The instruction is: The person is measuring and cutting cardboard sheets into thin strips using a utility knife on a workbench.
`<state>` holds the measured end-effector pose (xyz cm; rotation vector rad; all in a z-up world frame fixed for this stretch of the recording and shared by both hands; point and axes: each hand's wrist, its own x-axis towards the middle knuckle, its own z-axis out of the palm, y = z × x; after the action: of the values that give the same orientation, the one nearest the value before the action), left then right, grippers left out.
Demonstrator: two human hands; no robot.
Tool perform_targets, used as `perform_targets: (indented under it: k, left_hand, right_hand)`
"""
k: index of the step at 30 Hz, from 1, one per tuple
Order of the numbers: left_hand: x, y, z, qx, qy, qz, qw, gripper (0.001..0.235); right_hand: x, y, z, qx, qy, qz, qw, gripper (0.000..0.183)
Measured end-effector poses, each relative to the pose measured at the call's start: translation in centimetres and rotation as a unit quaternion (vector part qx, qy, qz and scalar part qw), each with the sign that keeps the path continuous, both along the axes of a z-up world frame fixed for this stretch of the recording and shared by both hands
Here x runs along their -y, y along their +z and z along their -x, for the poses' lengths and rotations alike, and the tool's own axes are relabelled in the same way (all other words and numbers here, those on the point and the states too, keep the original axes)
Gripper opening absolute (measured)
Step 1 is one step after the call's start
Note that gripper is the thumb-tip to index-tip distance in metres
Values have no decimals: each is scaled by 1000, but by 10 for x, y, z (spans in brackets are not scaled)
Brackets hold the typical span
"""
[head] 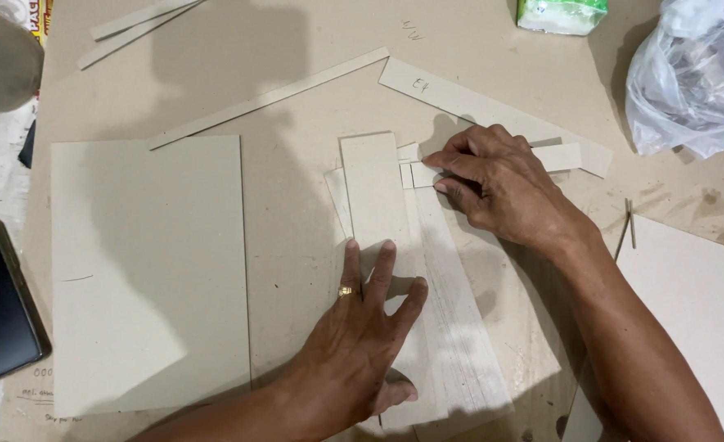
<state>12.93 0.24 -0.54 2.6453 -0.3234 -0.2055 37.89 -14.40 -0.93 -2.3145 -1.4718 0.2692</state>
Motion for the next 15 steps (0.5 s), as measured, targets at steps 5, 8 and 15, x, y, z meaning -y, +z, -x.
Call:
perform_targets:
  k: [5, 8, 15]
  left_hand:
    - [-1, 0, -2, -49, -12, 4, 999, 134]
    - [1, -7, -1, -37, -16, -7, 999, 136]
    - [0, -1, -3, -49, -16, -2, 999, 132]
  right_hand:
    - [0, -1, 0, -1, 0, -4, 1000, 35]
    - [0, 2, 1, -5, -4, 8, 1000, 35]
    - [0, 4, 3, -1, 5, 0, 1000, 35]
